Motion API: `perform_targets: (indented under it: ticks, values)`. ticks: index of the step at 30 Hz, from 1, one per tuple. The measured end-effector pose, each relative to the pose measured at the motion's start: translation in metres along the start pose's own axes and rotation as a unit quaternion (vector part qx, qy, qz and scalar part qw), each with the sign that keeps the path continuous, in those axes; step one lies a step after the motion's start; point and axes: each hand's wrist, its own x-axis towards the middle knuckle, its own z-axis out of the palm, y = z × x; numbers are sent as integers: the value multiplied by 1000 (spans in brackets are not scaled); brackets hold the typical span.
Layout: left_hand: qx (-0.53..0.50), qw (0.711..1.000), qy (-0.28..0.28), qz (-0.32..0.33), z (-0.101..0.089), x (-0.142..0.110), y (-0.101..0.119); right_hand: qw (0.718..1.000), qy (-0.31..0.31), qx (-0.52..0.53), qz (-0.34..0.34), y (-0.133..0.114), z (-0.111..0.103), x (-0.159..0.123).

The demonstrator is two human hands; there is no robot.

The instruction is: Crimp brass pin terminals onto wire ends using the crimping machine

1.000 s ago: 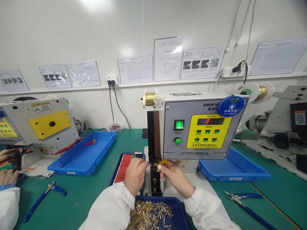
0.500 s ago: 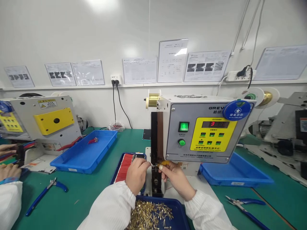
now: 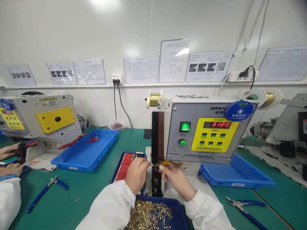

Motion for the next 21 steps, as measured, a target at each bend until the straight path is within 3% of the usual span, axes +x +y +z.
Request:
perform_targets:
  ticks: [21]
  values:
    - [-1,1000,-13,-2,0,1,3,1000,-6,2,3,-6,1,0]
